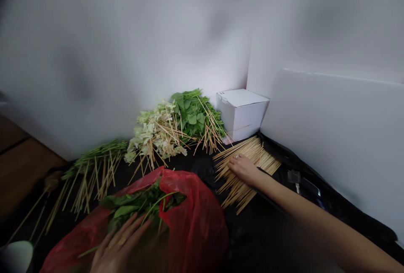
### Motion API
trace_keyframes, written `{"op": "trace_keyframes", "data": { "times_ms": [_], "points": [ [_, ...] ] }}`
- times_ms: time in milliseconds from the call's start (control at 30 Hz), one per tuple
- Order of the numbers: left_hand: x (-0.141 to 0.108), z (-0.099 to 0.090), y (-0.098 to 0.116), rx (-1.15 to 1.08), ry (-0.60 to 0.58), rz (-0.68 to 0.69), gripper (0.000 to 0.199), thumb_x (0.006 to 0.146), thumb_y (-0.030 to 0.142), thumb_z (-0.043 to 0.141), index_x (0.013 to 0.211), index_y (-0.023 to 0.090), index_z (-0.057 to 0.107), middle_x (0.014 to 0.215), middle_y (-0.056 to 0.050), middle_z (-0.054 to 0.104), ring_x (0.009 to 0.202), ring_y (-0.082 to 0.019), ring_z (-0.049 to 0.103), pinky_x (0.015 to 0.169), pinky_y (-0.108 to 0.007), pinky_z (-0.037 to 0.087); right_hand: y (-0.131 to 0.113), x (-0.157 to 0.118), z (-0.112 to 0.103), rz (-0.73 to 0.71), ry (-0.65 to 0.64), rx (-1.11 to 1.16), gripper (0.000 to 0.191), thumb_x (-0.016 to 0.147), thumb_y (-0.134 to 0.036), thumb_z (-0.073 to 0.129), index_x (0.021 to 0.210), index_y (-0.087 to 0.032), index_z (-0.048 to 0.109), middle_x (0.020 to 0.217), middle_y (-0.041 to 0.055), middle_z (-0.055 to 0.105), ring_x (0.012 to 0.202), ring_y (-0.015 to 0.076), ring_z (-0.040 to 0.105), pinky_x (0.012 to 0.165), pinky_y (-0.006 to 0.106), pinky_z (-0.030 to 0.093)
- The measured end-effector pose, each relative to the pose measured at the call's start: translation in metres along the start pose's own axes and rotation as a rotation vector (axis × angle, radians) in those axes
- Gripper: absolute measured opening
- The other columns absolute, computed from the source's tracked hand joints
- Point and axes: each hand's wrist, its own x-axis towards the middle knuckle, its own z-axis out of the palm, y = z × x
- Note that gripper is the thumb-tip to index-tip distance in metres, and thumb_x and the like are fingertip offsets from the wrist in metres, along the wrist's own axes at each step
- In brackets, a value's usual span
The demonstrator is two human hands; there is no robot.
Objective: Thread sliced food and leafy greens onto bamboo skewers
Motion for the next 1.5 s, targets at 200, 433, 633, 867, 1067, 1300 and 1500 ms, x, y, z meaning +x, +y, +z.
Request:
{"op": "trace_keyframes", "data": {
  "times_ms": [200,433,633,867,1067,1300,1500],
  "points": [
    [0.002,-0.001,0.009,0.005,0.003,-0.027,0.035,0.094,0.039,0.054,0.121,0.026,0.070,0.120,-0.005,0.077,0.112,-0.030,0.069,0.099,-0.044,0.040,0.001,-0.005,0.000,-0.072,0.060,-0.099,0.018,0.098,-0.032,0.062,0.102,-0.014,0.065,0.100,0.0047,0.066,0.090,0.0180,0.065,0.084,0.038,0.055],
    [0.003,-0.007,0.018,0.002,-0.116,-0.134,0.036,0.091,0.038,0.064,0.124,0.026,0.068,0.128,-0.008,0.073,0.124,-0.032,0.063,0.106,-0.049,0.039,-0.005,0.000,0.013,-0.177,0.128,-0.177,0.006,0.095,-0.015,0.059,0.092,-0.014,0.065,0.088,0.0035,0.066,0.080,0.0183,0.062,0.078,0.035,0.049],
    [0.006,-0.015,0.030,-0.035,-0.143,-0.204,0.034,0.092,0.036,0.063,0.124,0.026,0.067,0.128,-0.008,0.073,0.127,-0.032,0.061,0.107,-0.055,0.040,-0.002,-0.001,0.019,-0.279,0.251,-0.185,0.019,0.089,-0.003,0.049,0.087,-0.016,0.062,0.083,0.0088,0.066,0.069,0.0211,0.058,0.072,0.035,0.039],
    [0.009,-0.020,0.036,-0.082,-0.148,-0.240,0.033,0.093,0.036,0.063,0.124,0.025,0.068,0.130,-0.009,0.071,0.128,-0.035,0.060,0.107,-0.061,0.042,-0.007,-0.002,0.010,-0.277,0.357,-0.170,0.020,0.086,-0.002,0.048,0.087,-0.017,0.061,0.079,0.0058,0.065,0.068,0.0210,0.058,0.069,0.033,0.037],
    [0.004,-0.023,0.036,-0.210,-0.135,-0.297,0.031,0.094,0.037,0.061,0.123,0.028,0.069,0.133,-0.007,0.069,0.131,-0.035,0.056,0.109,-0.066,0.037,-0.015,-0.016,-0.032,-0.190,0.530,-0.111,0.017,0.095,-0.012,0.044,0.094,-0.017,0.061,0.086,0.0075,0.064,0.071,0.0196,0.060,0.067,0.032,0.042],
    [-0.002,-0.041,0.033,-0.632,0.130,-0.571,0.036,0.102,0.038,0.043,0.099,0.028,0.078,0.126,-0.006,0.073,0.129,-0.030,0.057,0.111,-0.054,0.041,-0.151,-0.011,-0.123,-0.352,0.863,0.239,0.031,0.096,-0.007,0.044,0.123,-0.015,0.056,0.105,0.0094,0.069,0.088,0.0183,0.064,0.074,0.030,0.046],
    [0.038,-0.093,0.009,-0.642,-0.070,-0.576,0.026,0.095,0.039,0.058,0.104,0.028,0.079,0.106,-0.004,0.080,0.099,-0.025,0.073,0.089,-0.036,0.054,-0.188,0.005,-0.122,-0.491,0.165,0.493,0.013,0.086,-0.008,0.049,0.085,-0.020,0.055,0.080,-0.0007,0.066,0.070,0.0149,0.060,0.062,0.029,0.035]
  ]
}}
